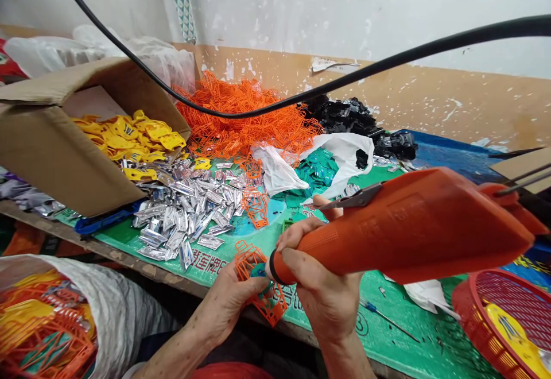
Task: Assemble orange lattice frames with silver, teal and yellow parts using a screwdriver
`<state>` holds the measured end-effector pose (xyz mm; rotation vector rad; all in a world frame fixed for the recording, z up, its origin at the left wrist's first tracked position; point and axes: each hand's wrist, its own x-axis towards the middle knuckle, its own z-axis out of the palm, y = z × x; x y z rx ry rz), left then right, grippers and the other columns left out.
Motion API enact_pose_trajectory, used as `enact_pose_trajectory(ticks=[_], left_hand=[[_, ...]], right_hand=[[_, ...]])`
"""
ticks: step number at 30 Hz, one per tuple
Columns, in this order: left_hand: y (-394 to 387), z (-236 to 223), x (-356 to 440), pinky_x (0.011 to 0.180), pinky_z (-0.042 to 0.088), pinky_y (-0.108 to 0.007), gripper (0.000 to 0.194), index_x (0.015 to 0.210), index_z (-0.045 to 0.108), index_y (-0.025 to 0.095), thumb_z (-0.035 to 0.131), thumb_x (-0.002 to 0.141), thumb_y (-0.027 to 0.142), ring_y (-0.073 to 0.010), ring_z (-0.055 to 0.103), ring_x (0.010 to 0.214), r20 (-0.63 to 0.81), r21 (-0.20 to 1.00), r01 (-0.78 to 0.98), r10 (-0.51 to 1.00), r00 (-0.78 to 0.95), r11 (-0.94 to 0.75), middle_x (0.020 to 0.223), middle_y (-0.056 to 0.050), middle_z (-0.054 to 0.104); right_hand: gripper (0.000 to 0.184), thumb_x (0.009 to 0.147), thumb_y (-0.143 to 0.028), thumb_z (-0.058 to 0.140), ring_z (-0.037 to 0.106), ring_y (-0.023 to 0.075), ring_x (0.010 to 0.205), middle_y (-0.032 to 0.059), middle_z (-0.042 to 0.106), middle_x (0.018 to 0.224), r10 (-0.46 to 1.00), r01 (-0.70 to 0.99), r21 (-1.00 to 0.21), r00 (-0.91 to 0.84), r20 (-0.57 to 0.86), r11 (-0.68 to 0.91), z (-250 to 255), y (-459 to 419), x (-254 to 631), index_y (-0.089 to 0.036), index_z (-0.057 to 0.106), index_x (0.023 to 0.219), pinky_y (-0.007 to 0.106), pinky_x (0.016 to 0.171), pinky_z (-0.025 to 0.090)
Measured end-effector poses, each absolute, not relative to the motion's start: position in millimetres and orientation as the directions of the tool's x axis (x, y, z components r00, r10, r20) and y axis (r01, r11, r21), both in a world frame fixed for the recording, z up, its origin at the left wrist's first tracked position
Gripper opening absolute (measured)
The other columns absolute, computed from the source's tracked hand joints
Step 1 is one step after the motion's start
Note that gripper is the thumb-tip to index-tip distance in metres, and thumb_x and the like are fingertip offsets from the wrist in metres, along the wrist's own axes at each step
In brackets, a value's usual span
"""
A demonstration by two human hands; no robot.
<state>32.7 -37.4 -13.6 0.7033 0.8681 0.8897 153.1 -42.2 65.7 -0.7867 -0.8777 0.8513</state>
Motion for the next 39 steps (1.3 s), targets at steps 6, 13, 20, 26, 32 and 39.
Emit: enact_pose_trajectory(ticks=[6, 13, 20, 26, 32, 39], left_hand=[[-38, -16, 33, 0.059, 0.048, -0.026, 0.024, 0.082, 0.063, 0.015, 0.073, 0.060, 0.017, -0.0122, 0.055, 0.056, -0.356, 0.820, -0.330, 0.869, 0.344, 0.467, 0.068, 0.001, 0.063], [-40, -16, 33, 0.057, 0.047, -0.025, 0.024, 0.081, 0.061, 0.016, 0.073, 0.061, 0.016, -0.0128, 0.055, 0.057, -0.346, 0.811, -0.361, 0.875, 0.339, 0.460, 0.063, 0.002, 0.058], [-40, -15, 30, 0.058, 0.047, -0.025, 0.026, 0.087, 0.062, 0.015, 0.074, 0.063, 0.016, -0.0123, 0.056, 0.058, -0.324, 0.803, -0.389, 0.878, 0.351, 0.452, 0.068, 0.002, 0.061], [-41, -13, 27, 0.061, 0.048, -0.026, 0.027, 0.087, 0.063, 0.015, 0.075, 0.063, 0.017, -0.0131, 0.057, 0.061, -0.330, 0.794, -0.375, 0.858, 0.394, 0.478, 0.071, 0.000, 0.062], [-42, -12, 27, 0.069, 0.051, -0.029, 0.030, 0.090, 0.061, 0.016, 0.076, 0.065, 0.021, -0.0156, 0.061, 0.069, -0.365, 0.787, -0.362, 0.850, 0.380, 0.499, 0.077, 0.000, 0.064], [-38, -13, 26, 0.069, 0.052, -0.032, 0.034, 0.092, 0.057, 0.016, 0.077, 0.065, 0.025, -0.0149, 0.061, 0.066, -0.386, 0.763, -0.355, 0.821, 0.420, 0.540, 0.078, -0.001, 0.066]], right_hand=[[0.050, 0.063, -0.012, 0.069, 0.056, 0.0147, 0.058, -0.0054, 0.059, 0.064, 0.877, -0.278, -0.864, 0.369, 0.307, 0.419, 63, -43, 150, -0.031, 0.059, 0.108, 0.035, 0.061, 0.052], [0.052, 0.066, -0.016, 0.071, 0.058, 0.0154, 0.060, -0.0050, 0.060, 0.069, 0.885, -0.254, -0.875, 0.337, 0.320, 0.413, 53, -48, 152, -0.030, 0.054, 0.113, 0.037, 0.067, 0.050], [0.048, 0.064, -0.012, 0.068, 0.058, 0.0131, 0.060, -0.0066, 0.060, 0.070, 0.888, -0.289, -0.864, 0.342, 0.309, 0.412, 51, -47, 147, -0.029, 0.053, 0.107, 0.035, 0.068, 0.049], [0.048, 0.063, -0.011, 0.067, 0.058, 0.0140, 0.058, -0.0049, 0.061, 0.065, 0.890, -0.370, -0.820, 0.311, 0.334, 0.437, 59, -43, 155, -0.026, 0.056, 0.108, 0.033, 0.061, 0.050], [0.035, 0.058, -0.012, 0.071, 0.056, 0.0141, 0.053, -0.0045, 0.061, 0.061, 0.751, -0.223, -0.800, 0.548, 0.369, 0.556, 59, -9, 184, -0.021, 0.063, 0.091, 0.032, 0.057, 0.049], [0.012, 0.056, -0.018, 0.074, 0.053, 0.0130, 0.049, -0.0018, 0.059, 0.058, 0.715, -0.074, -0.873, 0.610, 0.342, 0.481, 31, 31, 200, -0.015, 0.063, 0.058, 0.031, 0.052, 0.047]])
